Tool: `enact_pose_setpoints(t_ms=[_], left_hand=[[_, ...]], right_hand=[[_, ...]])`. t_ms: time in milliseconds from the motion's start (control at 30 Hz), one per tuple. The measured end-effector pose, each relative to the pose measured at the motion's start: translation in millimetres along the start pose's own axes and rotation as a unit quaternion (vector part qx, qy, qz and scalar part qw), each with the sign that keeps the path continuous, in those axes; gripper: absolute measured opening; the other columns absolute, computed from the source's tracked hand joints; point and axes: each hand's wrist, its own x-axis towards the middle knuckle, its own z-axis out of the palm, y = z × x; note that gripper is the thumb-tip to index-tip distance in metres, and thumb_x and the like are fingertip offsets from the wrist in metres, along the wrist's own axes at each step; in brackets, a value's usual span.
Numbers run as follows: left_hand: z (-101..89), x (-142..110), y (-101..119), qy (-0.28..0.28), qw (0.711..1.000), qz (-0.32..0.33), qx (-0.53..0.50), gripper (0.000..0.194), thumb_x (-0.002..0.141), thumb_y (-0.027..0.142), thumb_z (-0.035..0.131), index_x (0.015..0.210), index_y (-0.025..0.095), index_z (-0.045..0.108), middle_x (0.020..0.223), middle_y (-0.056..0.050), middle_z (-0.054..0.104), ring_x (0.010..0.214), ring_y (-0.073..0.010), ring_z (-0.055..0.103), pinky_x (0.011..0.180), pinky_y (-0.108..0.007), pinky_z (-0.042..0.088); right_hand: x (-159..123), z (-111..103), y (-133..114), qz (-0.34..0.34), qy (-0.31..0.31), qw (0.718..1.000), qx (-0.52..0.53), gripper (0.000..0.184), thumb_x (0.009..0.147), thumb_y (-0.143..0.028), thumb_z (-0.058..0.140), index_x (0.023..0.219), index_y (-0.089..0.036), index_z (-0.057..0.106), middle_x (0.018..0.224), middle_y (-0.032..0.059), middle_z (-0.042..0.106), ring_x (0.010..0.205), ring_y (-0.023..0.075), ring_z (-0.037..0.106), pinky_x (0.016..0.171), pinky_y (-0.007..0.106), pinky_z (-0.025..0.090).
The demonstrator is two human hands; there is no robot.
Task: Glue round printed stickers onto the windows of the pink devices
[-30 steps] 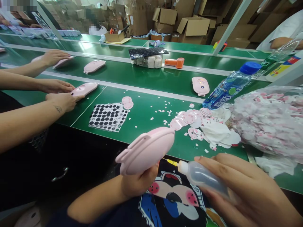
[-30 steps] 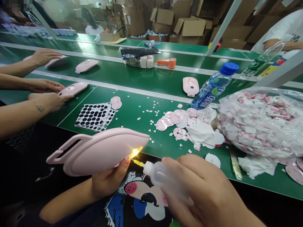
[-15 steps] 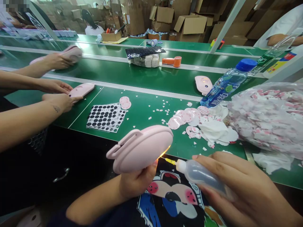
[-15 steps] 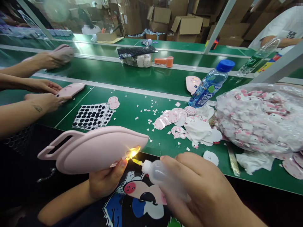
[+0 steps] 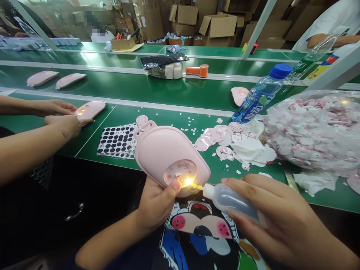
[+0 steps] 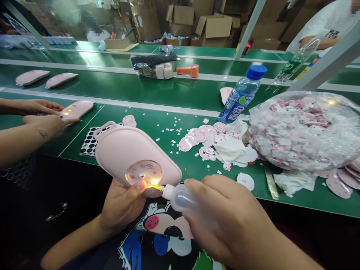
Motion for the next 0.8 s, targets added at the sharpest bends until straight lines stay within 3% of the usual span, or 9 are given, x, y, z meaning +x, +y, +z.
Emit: enact_pose_setpoints(t_ms=[300,433,567,733,800], left_hand=[[6.9,1,4,-0.029,0.997,-0.026,-0.063,0.014,0.084,0.016,0.068,0.096,0.019,0.076,0.092,-0.005,0.077,0.087,-0.0173,0.073,0.081,-0.026,0.059],[8.0,1,4,-0.013,0.998,-0.033,-0.056,0.011,0.083,0.018,0.07,0.092,0.017,0.076,0.087,-0.006,0.076,0.081,-0.0167,0.072,0.082,-0.028,0.059],[1.9,5,1,0.054,0.997,0.0,-0.052,0.016,0.08,0.015,0.072,0.095,0.019,0.075,0.093,-0.006,0.076,0.091,-0.0192,0.071,0.087,-0.032,0.058],[-14.6,10,-1,0.131,0.99,0.024,-0.047,0.035,0.077,0.01,0.073,0.11,0.022,0.07,0.102,-0.006,0.075,0.099,-0.0209,0.07,0.091,-0.035,0.058],[-20.3,11,0,0.146,0.988,0.028,-0.036,0.04,0.077,0.008,0.073,0.114,0.022,0.069,0.107,-0.007,0.074,0.1,-0.0213,0.07,0.09,-0.035,0.058]], right_hand=[[2,2,0,0.001,0.015,1.0,-0.003,0.022,0.088,-0.019,0.052,0.11,-0.016,0.058,0.068,0.0026,0.056,0.057,0.0157,0.05,0.045,0.028,0.039],[2,1,-1,-0.003,0.02,1.0,0.004,0.024,0.087,-0.021,0.054,0.111,-0.016,0.058,0.07,0.0035,0.059,0.057,0.0158,0.053,0.045,0.027,0.041],[0,2,16,0.038,0.044,0.995,0.079,0.026,0.088,-0.026,0.057,0.113,-0.022,0.058,0.088,0.0045,0.069,0.069,0.0155,0.063,0.058,0.026,0.051],[-1,35,64,0.179,0.129,0.935,0.276,0.033,0.094,-0.043,0.048,0.122,-0.027,0.056,0.113,0.0052,0.068,0.1,0.0212,0.067,0.077,0.032,0.055],[8,55,76,0.198,0.117,0.922,0.312,0.038,0.093,-0.046,0.045,0.124,-0.025,0.052,0.113,0.007,0.068,0.1,0.0219,0.067,0.079,0.035,0.055]])
